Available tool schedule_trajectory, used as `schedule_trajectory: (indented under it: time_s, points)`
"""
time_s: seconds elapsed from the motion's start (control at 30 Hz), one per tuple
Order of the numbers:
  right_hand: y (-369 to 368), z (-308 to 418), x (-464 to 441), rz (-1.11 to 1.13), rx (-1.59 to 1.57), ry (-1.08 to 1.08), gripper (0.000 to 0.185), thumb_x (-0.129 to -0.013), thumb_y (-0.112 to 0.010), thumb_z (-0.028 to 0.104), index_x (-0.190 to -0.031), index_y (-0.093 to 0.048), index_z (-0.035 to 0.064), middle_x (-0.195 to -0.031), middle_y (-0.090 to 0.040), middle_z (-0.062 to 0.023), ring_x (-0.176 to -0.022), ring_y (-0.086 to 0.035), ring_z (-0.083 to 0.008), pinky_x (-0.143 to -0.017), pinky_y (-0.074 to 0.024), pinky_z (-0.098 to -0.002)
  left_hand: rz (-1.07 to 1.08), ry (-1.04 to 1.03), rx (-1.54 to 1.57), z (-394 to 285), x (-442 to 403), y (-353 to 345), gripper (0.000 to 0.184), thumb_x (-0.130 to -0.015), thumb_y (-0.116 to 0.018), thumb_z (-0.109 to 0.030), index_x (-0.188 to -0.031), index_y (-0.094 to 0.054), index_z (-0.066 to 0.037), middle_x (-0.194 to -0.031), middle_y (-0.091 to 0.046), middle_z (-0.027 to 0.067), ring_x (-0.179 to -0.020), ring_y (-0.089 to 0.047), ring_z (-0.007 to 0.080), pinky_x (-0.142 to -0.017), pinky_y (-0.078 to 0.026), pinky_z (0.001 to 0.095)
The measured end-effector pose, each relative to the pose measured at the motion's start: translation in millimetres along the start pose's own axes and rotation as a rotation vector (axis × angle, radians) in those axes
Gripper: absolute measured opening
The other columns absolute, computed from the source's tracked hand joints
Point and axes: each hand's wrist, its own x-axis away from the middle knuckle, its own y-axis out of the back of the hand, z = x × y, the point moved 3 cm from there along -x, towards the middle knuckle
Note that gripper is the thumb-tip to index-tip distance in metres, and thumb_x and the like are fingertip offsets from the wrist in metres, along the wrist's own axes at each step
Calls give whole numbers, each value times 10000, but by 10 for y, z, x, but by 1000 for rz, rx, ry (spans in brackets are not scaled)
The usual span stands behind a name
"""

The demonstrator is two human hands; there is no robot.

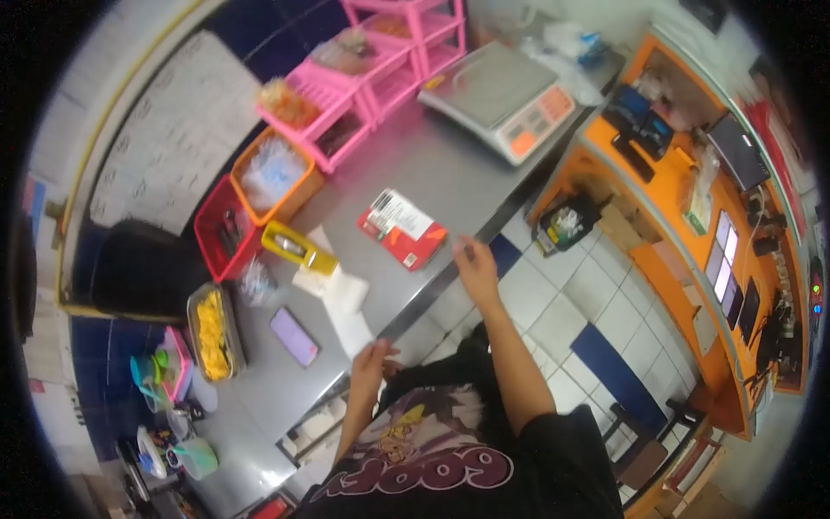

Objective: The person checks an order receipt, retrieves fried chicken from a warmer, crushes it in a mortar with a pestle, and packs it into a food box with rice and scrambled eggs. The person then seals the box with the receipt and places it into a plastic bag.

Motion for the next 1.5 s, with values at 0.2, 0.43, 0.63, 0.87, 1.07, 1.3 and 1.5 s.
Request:
schedule_trajectory:
  time_s: [0.2,0.43,0.63,0.87,1.07,1.3,1.5]
  points:
    - [1112,-1093,673,489,233,-423,541,-945,-617,460,-1263,-633,23,-1106,-700,-180,-1057,-659,-229,-964,-490,-360,148,-24,-290,399,-592,-685,408,-998,-565,-373,-1166,-668,-16,-999,-727,120,-827,-694,206,-707,-540,307]
    - [2443,-2397,1991,576,297,-978,884,-913,-374,763,-1072,-720,-35,-1050,-714,-199,-1012,-655,-301,-944,-475,-416,455,-97,-1097,1579,-1473,-358,622,-971,-482,-522,-1367,-537,-46,-1227,-637,253,-1144,-613,399,-1005,-459,453]
    - [3186,-2368,1559,238,540,-859,706,-918,-490,691,-968,-766,44,-939,-724,-136,-793,-678,-221,-625,-540,-347,607,220,-1003,1046,-1720,-1484,668,-961,-480,-560,-1378,-520,-39,-1250,-622,258,-1171,-594,398,-1019,-446,446]
    - [3531,-666,-1989,-92,63,-271,204,-1001,-575,192,-1039,-636,1,-928,-708,-109,-867,-665,-192,-780,-529,-322,744,184,-961,294,-2605,-2859,724,-949,-478,-606,-1389,-501,-32,-1278,-604,264,-1202,-573,398,-1035,-430,437]
    - [3184,389,-4685,22,100,28,132,-959,-570,65,-1042,-651,1,-928,-681,-50,-893,-633,-133,-818,-513,-293,774,156,-882,-587,-2873,-3964,772,-939,-476,-644,-1400,-484,-25,-1301,-589,269,-1229,-555,398,-1049,-417,429]
    - [2568,70,-6403,96,183,157,185,-893,-542,-28,-1033,-655,15,-983,-708,-106,-921,-675,-191,-834,-518,-301,789,196,-747,-1454,-2847,-4502,919,-890,-518,-725,-1414,-458,29,-1360,-549,276,-1307,-502,367,-1088,-376,399]
    - [2200,-1136,-7113,542,1001,33,277,-873,-594,168,-1128,-681,100,-1091,-693,-188,-1071,-662,-352,-931,-521,-451,499,146,-528,-1695,-2868,-4670,717,-967,-546,-557,-1353,-530,47,-1312,-591,261,-1245,-547,344,-1045,-411,394]
